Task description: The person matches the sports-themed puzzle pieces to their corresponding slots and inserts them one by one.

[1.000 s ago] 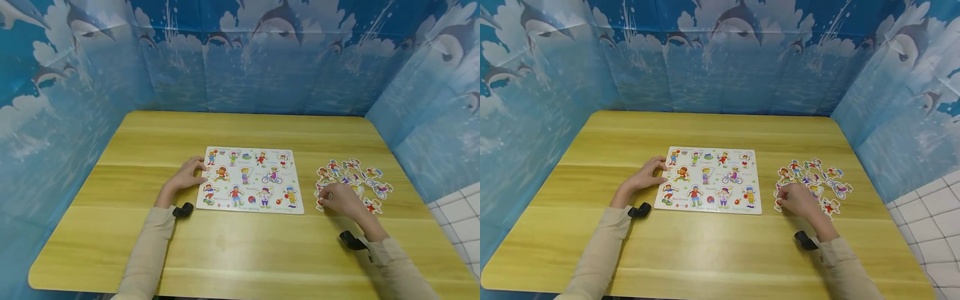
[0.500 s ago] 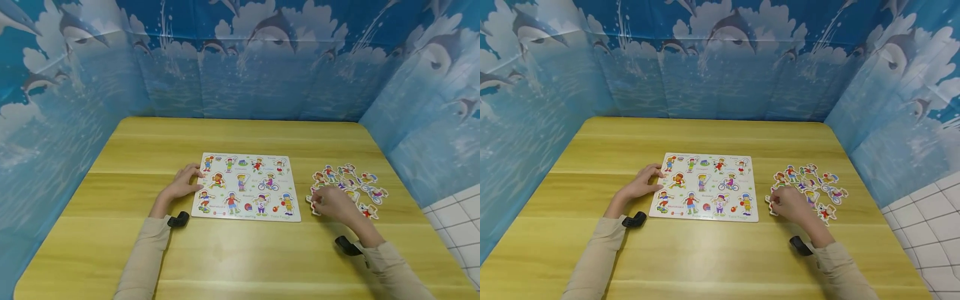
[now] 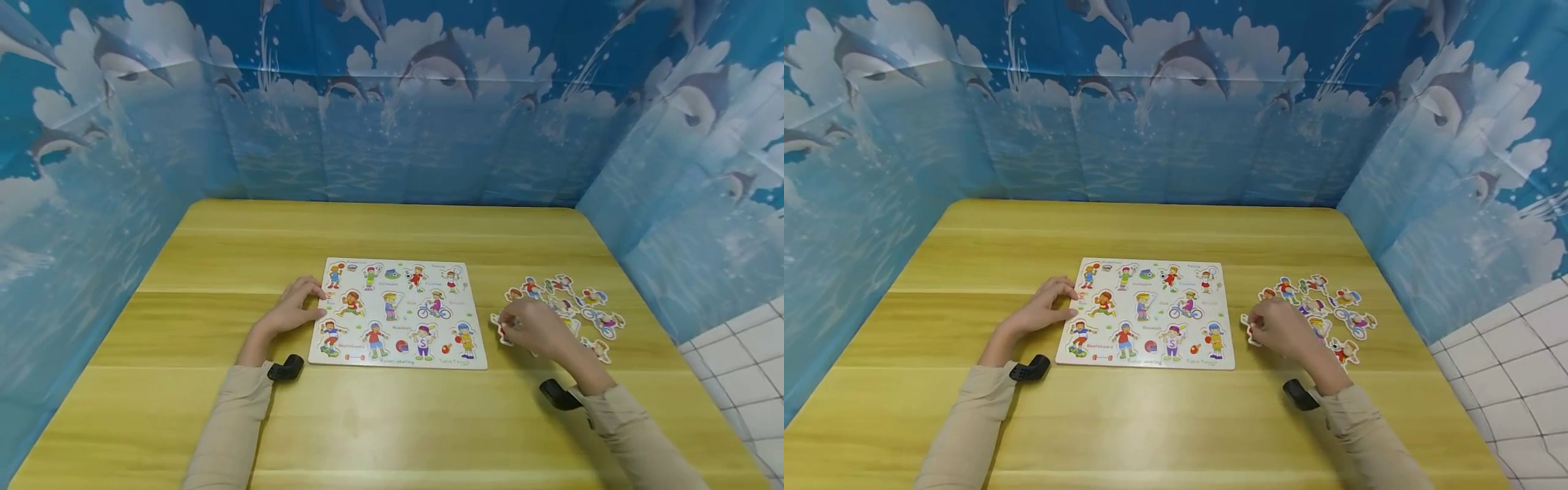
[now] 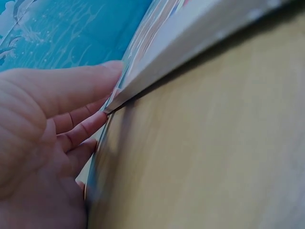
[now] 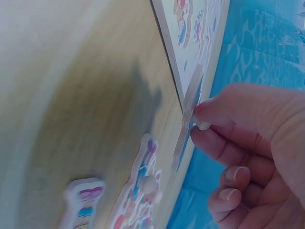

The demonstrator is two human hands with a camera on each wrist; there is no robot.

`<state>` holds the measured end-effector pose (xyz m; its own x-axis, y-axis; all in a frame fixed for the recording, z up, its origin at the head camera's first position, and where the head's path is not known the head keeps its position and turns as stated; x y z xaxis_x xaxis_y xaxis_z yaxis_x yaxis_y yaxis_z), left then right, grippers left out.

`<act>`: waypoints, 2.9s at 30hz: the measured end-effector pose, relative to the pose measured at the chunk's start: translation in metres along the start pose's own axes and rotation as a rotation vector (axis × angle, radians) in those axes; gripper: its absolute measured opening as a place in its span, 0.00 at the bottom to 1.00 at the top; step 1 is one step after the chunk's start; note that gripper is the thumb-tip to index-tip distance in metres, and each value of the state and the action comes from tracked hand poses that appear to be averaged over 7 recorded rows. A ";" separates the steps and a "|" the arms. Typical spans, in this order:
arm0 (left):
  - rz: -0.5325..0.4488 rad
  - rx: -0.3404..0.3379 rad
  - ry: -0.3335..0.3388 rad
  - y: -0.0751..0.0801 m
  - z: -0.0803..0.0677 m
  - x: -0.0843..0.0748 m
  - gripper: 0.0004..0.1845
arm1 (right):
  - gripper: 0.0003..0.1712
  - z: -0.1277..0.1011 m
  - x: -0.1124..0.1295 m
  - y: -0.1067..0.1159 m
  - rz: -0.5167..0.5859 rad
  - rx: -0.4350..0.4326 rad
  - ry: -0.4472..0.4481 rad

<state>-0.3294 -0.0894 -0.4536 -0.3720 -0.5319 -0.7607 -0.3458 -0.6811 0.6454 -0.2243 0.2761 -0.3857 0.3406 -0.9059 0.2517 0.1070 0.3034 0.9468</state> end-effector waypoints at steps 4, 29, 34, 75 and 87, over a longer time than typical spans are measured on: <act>-0.005 0.002 0.007 -0.006 -0.004 0.002 0.11 | 0.05 0.006 0.003 -0.002 -0.007 0.013 0.023; 0.044 -0.028 0.057 -0.004 -0.003 0.006 0.10 | 0.04 0.060 0.013 -0.016 0.014 0.040 0.073; 0.036 0.005 0.088 -0.021 -0.010 0.011 0.10 | 0.03 0.053 0.007 -0.028 0.024 0.078 0.063; 0.009 -0.058 0.103 0.009 0.005 0.010 0.06 | 0.05 0.128 -0.007 -0.036 0.051 0.039 -0.017; 0.041 -0.056 0.046 0.001 0.011 0.002 0.07 | 0.05 0.122 -0.005 -0.035 0.036 -0.012 0.020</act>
<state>-0.3399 -0.0857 -0.4535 -0.3444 -0.5819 -0.7367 -0.2815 -0.6846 0.6723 -0.3437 0.2335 -0.3959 0.3633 -0.8882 0.2811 0.1054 0.3390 0.9349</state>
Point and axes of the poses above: each hand's wrist, its own z-axis towards the middle knuckle, its own y-axis out of the back of the hand, x = y × z, the point moved 9 cm from there along z, towards the middle knuckle, and after that the axes turned 3 degrees about -x, right-handed, at the moved point
